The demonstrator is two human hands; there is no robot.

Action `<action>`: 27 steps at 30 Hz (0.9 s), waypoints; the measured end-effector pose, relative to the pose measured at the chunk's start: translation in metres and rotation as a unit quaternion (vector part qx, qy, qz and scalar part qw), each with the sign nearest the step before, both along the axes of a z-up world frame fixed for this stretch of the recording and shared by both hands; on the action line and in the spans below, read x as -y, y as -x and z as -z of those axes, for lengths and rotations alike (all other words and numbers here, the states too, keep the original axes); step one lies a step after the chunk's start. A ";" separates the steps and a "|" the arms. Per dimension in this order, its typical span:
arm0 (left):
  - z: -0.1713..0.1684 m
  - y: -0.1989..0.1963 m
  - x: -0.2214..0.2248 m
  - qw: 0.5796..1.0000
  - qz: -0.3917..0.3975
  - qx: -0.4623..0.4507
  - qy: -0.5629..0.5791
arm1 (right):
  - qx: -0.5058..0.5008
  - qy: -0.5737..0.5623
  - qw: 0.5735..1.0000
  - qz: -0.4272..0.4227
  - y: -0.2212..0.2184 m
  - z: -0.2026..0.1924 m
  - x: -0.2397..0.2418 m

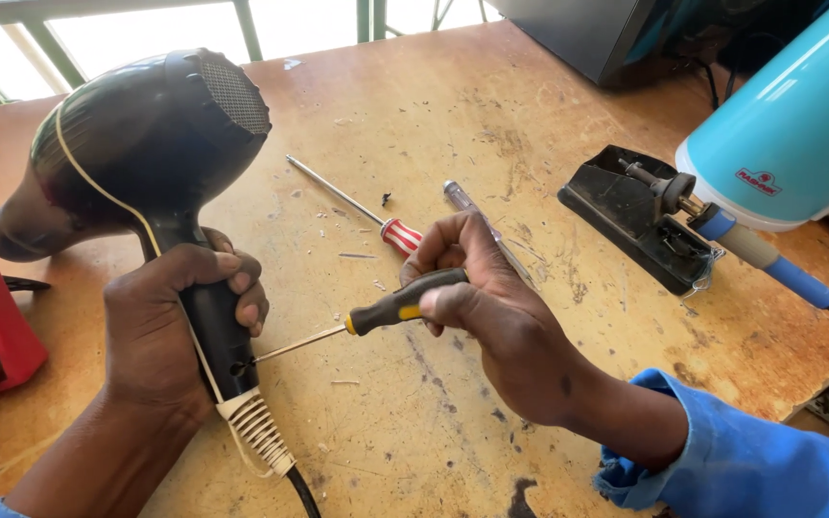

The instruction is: Disassembling a hair dryer by removing screws from the casing using a manual screwdriver on a repair bench.

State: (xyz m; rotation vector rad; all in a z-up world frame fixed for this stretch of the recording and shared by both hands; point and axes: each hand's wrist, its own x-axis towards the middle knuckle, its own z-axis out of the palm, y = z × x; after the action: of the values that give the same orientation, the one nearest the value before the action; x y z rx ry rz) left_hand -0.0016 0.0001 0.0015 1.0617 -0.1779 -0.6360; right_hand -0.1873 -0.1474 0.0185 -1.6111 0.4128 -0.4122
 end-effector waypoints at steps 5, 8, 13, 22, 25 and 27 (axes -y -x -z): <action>0.002 0.001 0.002 1.000 0.004 -0.006 0.014 | 0.020 -0.028 0.999 -0.004 -0.004 0.001 -0.002; 0.001 0.002 0.002 1.000 0.002 0.003 0.009 | -0.023 -0.097 0.995 0.008 -0.003 -0.004 -0.001; 0.001 0.003 0.003 1.000 0.003 -0.001 -0.001 | 0.024 -0.034 0.999 0.032 0.000 0.008 0.000; 0.007 0.001 0.004 1.000 -0.006 0.012 0.022 | 0.034 -0.070 0.997 -0.016 0.001 -0.004 0.001; 0.001 0.002 0.004 1.000 -0.003 0.013 0.011 | -0.007 -0.055 0.998 0.032 0.000 0.002 -0.001; 0.001 0.002 0.003 1.000 -0.003 0.011 0.007 | -0.019 -0.071 0.997 0.023 -0.002 0.001 -0.002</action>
State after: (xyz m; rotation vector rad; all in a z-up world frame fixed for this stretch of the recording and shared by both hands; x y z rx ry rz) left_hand -0.0037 -0.0030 0.0003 1.0556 -0.1975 -0.6177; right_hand -0.1854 -0.1453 0.0172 -1.4756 0.4993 -0.3790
